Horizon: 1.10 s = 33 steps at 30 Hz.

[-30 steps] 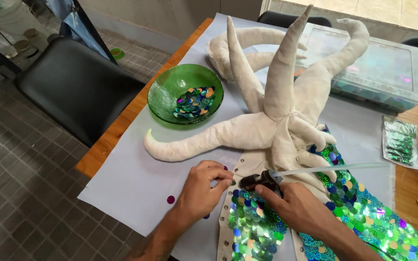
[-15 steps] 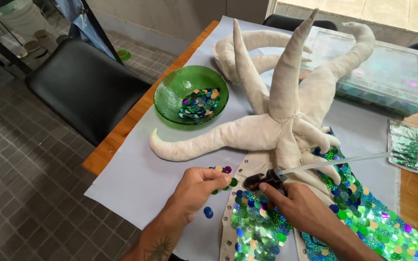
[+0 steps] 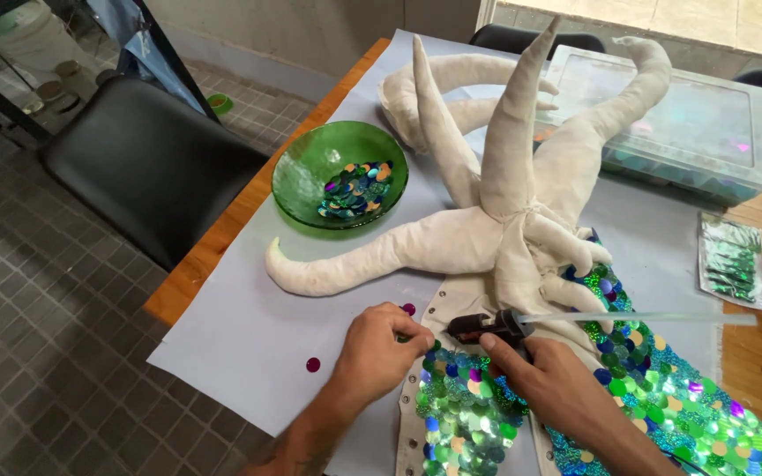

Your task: Gluing sequins onto a fabric costume piece using a hot glue gun

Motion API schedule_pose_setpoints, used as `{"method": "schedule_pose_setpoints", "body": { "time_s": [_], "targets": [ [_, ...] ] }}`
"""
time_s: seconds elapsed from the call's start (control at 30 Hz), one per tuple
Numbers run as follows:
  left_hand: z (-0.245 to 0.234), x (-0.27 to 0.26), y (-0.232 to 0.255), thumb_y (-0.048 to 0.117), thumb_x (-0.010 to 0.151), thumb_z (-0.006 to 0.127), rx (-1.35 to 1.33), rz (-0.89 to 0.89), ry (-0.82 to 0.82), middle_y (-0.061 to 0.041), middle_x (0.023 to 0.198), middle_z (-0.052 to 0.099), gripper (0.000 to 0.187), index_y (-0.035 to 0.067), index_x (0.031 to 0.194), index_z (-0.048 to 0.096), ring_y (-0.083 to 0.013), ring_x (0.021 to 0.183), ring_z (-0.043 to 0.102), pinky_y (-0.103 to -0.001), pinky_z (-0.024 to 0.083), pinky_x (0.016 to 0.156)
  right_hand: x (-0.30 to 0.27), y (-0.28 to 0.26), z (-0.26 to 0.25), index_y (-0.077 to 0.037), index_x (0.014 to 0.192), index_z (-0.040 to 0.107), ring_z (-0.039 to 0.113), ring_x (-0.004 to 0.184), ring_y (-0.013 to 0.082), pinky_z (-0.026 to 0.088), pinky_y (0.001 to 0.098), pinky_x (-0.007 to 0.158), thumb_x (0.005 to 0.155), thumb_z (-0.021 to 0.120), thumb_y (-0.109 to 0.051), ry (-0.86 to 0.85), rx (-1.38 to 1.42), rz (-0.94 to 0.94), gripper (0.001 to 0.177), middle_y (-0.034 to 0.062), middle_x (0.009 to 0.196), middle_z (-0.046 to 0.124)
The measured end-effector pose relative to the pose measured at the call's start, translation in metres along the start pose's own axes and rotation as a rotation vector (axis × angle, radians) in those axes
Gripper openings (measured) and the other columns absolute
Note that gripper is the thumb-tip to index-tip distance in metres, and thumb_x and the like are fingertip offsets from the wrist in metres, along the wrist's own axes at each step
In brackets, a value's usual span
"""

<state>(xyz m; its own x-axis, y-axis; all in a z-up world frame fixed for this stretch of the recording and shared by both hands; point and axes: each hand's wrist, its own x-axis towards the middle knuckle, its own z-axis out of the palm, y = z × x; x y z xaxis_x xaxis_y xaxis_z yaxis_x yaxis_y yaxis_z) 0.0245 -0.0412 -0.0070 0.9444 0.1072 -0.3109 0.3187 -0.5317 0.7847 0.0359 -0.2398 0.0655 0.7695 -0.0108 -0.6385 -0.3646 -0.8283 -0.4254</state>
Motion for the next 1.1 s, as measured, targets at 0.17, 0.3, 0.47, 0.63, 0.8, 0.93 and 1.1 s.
{"method": "schedule_pose_setpoints", "body": {
  "time_s": [0.17,0.3,0.47,0.63,0.8,0.93,1.1],
  "targets": [
    [0.014,0.008,-0.011,0.025,0.084,0.079,0.082,0.021,0.07,0.004,0.101,0.074,0.012,0.019,0.092,0.086,-0.0129,0.099,0.064,-0.03,0.054,0.09,-0.003,0.01,-0.003,-0.009,0.083,0.08,0.058,0.064,0.0166,0.035,0.0285,0.062,0.097,0.051,-0.061,-0.005,0.063,0.021,0.061,0.0041,0.073,0.07],
    [0.02,0.009,-0.014,0.024,0.085,0.079,0.114,0.046,0.117,0.005,0.099,0.073,0.011,0.02,0.092,0.086,-0.015,0.103,0.059,-0.032,0.053,0.087,-0.001,0.02,-0.002,-0.014,0.089,0.089,0.063,0.067,0.0168,0.038,0.0288,0.064,0.094,0.051,-0.062,0.022,0.032,0.04,0.061,0.0042,0.073,0.074],
    [0.031,0.013,-0.027,0.022,0.081,0.078,0.159,0.16,0.201,0.005,0.094,0.073,0.01,0.02,0.088,0.086,-0.0164,0.095,0.058,-0.033,0.053,0.079,0.0,0.032,0.003,-0.008,0.08,0.077,0.054,0.061,0.0184,0.034,0.0309,0.06,0.095,0.057,-0.061,0.031,0.11,0.048,0.059,0.0066,0.07,0.067],
    [0.024,0.005,-0.027,0.023,0.084,0.078,0.094,0.227,0.248,0.004,0.091,0.073,0.008,0.018,0.086,0.084,-0.0158,0.092,0.06,-0.031,0.055,0.075,-0.007,0.063,0.013,-0.012,0.087,0.088,0.044,0.062,0.0192,0.03,0.0323,0.061,0.093,0.063,-0.048,0.113,0.291,-0.064,0.045,0.0062,0.065,0.052],
    [0.001,-0.017,-0.027,0.01,0.097,0.052,0.044,0.725,0.239,-0.008,0.089,0.074,0.02,0.006,0.098,0.071,-0.0202,0.086,0.064,-0.033,0.053,0.074,0.023,0.15,0.045,0.009,0.11,0.078,0.031,0.051,0.0218,0.015,0.0296,0.052,0.096,0.06,-0.03,0.17,1.15,-0.156,0.045,0.0095,0.064,0.037],
    [0.004,-0.022,-0.046,-0.012,0.082,0.055,0.242,0.914,0.188,-0.019,0.099,0.068,0.036,0.004,0.114,0.062,-0.034,0.101,0.064,-0.043,0.046,0.071,0.07,0.204,0.059,0.01,0.136,0.057,0.039,0.055,0.0241,0.028,0.0329,0.037,0.093,0.058,-0.03,0.042,1.309,-0.467,0.058,0.0228,0.104,0.066],
    [0.008,-0.015,-0.059,-0.014,0.072,0.065,0.44,0.989,0.162,-0.024,0.109,0.072,0.062,0.003,0.132,0.06,-0.0397,0.118,0.062,-0.047,0.046,0.076,0.075,0.211,0.058,0.013,0.127,0.059,0.039,0.057,0.0193,0.027,0.0305,0.036,0.091,0.068,-0.044,-0.036,1.427,-0.561,0.068,0.0206,0.098,0.064]
  ]
}}
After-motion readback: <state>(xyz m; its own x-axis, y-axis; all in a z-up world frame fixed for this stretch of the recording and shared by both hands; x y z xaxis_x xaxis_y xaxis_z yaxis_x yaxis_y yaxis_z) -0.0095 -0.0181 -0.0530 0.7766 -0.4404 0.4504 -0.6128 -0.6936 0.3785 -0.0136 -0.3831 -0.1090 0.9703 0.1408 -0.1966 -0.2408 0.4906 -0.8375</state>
